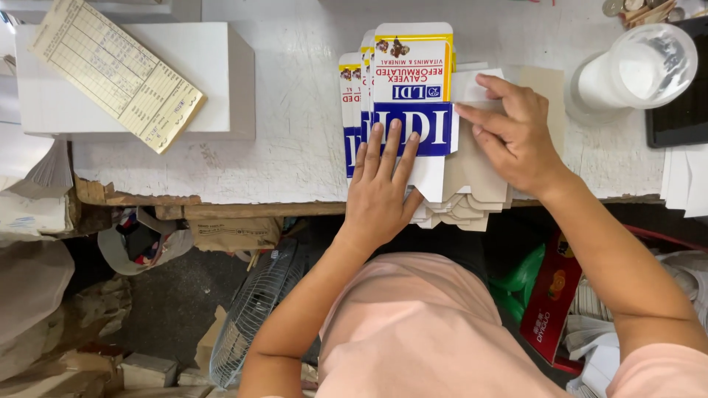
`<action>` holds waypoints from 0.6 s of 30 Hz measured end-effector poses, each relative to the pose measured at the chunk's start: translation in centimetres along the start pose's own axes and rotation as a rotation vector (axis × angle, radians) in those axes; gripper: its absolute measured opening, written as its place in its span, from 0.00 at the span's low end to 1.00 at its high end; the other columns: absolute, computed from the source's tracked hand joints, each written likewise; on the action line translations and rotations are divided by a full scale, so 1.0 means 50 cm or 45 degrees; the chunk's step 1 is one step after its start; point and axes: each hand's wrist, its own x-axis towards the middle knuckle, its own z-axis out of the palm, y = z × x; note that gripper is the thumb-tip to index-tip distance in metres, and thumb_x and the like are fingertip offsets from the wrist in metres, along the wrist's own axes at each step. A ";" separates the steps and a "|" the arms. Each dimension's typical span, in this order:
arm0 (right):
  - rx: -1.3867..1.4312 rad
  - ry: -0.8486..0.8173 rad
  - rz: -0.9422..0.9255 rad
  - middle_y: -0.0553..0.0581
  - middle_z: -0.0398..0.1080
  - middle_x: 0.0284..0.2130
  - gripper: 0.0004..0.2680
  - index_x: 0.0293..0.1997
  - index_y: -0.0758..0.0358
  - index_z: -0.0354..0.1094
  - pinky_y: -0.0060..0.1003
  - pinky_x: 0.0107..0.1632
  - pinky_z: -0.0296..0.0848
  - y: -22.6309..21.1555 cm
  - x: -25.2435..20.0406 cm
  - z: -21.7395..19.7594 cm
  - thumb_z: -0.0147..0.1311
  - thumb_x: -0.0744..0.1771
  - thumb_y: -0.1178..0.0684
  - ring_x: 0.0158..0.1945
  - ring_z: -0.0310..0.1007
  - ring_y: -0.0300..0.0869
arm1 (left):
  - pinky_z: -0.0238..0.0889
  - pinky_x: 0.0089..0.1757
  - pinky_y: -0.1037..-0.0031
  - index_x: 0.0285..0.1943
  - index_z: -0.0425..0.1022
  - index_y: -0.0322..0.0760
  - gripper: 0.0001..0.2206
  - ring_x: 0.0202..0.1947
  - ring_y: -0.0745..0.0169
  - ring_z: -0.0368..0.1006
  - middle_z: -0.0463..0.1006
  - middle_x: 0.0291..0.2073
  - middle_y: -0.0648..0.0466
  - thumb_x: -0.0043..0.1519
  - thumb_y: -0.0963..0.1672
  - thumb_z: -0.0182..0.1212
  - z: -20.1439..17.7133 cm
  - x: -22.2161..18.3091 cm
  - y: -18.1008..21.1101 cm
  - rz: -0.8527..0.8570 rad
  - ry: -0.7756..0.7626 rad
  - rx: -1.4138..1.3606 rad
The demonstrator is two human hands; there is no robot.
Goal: The person applies glue by hand to the edges of flat cardboard cartons and stacks them on a workbench. They repeat this process for each carton in the pile, pressing the glued edges together.
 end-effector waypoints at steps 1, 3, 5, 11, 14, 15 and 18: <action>-0.019 0.005 -0.014 0.57 0.62 0.70 0.14 0.59 0.50 0.76 0.46 0.70 0.49 0.004 0.003 -0.001 0.56 0.68 0.60 0.66 0.60 0.49 | 0.44 0.69 0.44 0.79 0.53 0.37 0.39 0.77 0.31 0.43 0.49 0.77 0.38 0.58 0.49 0.65 0.001 0.002 -0.001 0.003 0.001 -0.002; -0.013 0.016 -0.022 0.56 0.62 0.70 0.13 0.57 0.49 0.77 0.47 0.71 0.50 0.003 -0.003 -0.003 0.56 0.68 0.60 0.66 0.60 0.49 | 0.44 0.69 0.44 0.79 0.53 0.37 0.39 0.78 0.31 0.43 0.49 0.77 0.37 0.58 0.49 0.64 0.000 0.005 -0.001 0.004 0.004 0.002; -0.003 0.022 -0.029 0.55 0.62 0.70 0.12 0.56 0.48 0.78 0.48 0.72 0.50 0.002 0.000 -0.001 0.56 0.68 0.60 0.67 0.60 0.49 | 0.43 0.69 0.44 0.79 0.53 0.37 0.39 0.78 0.31 0.43 0.49 0.77 0.37 0.58 0.49 0.64 0.000 0.004 -0.003 0.001 0.004 0.005; -0.073 -0.015 0.024 0.58 0.61 0.71 0.15 0.59 0.52 0.77 0.50 0.71 0.48 -0.002 0.008 0.007 0.55 0.67 0.60 0.69 0.58 0.51 | 0.40 0.70 0.44 0.79 0.53 0.38 0.37 0.79 0.32 0.41 0.48 0.78 0.38 0.60 0.49 0.62 0.011 0.001 -0.004 0.010 0.021 0.023; -0.123 0.005 -0.026 0.58 0.61 0.70 0.14 0.58 0.52 0.78 0.49 0.71 0.49 -0.019 -0.012 0.009 0.56 0.66 0.59 0.70 0.57 0.53 | 0.39 0.71 0.45 0.79 0.53 0.38 0.36 0.79 0.33 0.40 0.48 0.78 0.39 0.61 0.49 0.61 0.008 -0.002 -0.002 -0.013 -0.001 0.042; -0.162 -0.004 -0.073 0.57 0.62 0.70 0.14 0.55 0.52 0.79 0.49 0.71 0.50 -0.028 -0.021 0.007 0.56 0.66 0.60 0.70 0.57 0.53 | 0.38 0.71 0.45 0.79 0.53 0.38 0.36 0.79 0.33 0.40 0.48 0.78 0.39 0.61 0.49 0.60 0.007 -0.001 0.000 -0.014 -0.008 0.037; -0.186 -0.029 -0.102 0.57 0.62 0.68 0.13 0.51 0.53 0.79 0.48 0.70 0.50 -0.069 -0.048 -0.013 0.56 0.64 0.60 0.70 0.57 0.52 | 0.37 0.71 0.45 0.79 0.53 0.38 0.36 0.79 0.33 0.39 0.47 0.78 0.38 0.61 0.50 0.60 0.008 0.002 0.001 -0.013 -0.015 0.022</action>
